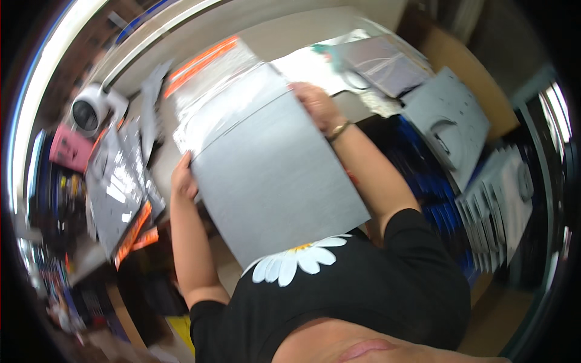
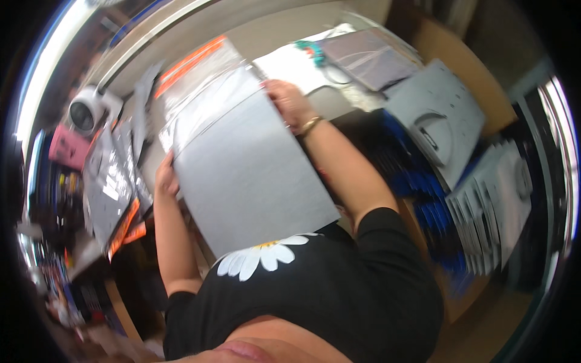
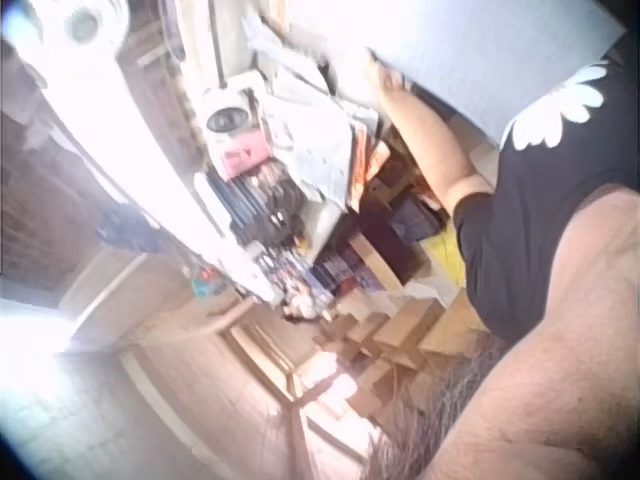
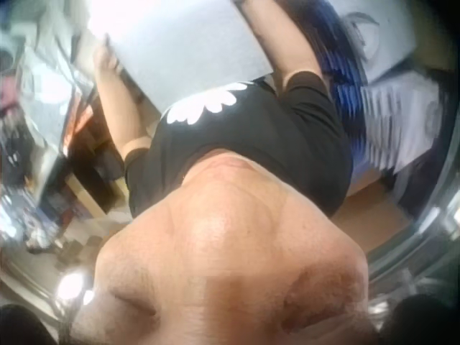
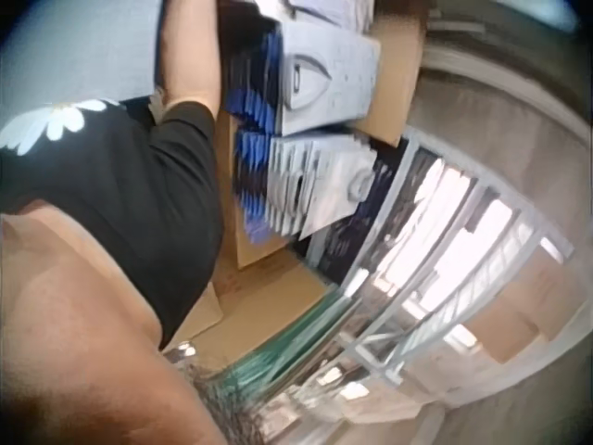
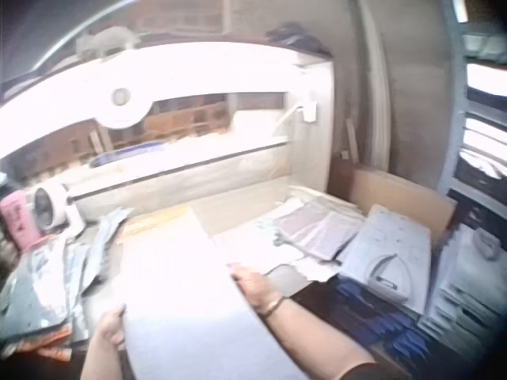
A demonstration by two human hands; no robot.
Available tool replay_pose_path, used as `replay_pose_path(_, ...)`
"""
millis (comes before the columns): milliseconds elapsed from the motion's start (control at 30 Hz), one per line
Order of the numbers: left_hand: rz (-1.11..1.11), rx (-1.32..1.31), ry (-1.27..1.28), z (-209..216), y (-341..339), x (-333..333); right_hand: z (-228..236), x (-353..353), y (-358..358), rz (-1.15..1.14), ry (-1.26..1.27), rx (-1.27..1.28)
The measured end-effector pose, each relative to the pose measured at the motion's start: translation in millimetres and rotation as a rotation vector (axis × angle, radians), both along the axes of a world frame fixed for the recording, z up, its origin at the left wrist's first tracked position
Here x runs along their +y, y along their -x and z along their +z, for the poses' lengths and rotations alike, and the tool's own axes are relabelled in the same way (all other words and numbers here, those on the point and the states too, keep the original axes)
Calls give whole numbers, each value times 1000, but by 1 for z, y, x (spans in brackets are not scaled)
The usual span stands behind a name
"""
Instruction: The person repeatedly picks up gray rectangular panels and places them into clear plastic bags on a cluttered workbench. The person then stacks the packaged items and places them into a cardboard box. The person also handles blue rectangular items in a similar manner.
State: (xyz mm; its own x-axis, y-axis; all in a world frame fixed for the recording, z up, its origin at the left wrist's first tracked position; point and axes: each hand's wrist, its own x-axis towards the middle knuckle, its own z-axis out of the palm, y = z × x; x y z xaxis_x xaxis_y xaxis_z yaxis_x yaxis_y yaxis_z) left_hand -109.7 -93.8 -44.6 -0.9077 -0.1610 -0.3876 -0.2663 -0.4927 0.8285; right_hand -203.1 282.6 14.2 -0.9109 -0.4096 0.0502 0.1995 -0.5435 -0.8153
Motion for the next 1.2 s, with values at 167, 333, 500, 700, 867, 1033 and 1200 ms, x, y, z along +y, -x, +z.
replay_pose_path(167, -269, 55, -179, 19, -19, -1, -39, -26, 30, -385, -568, 658)
replay_pose_path(333, 36, -56, -220, 6, -17, 16, -15, 7, -16, -182, -572, 256)
replay_pose_path(500, 16, -95, 41, 36, -37, 45, -50, 44, -29, -193, -805, 431)
replay_pose_path(700, -330, 144, 132, 27, -77, 41, -60, 86, -111, -68, -617, 218)
replay_pose_path(867, -329, 181, 93, 27, -99, 59, -67, 87, -115, 6, -326, -171)
replay_pose_path(1033, -122, -95, -119, 71, -84, 85, -27, 44, -55, -97, -387, -263)
replay_pose_path(1200, -206, -46, -34, 28, -70, 60, -57, 29, -33, -18, -541, 39)
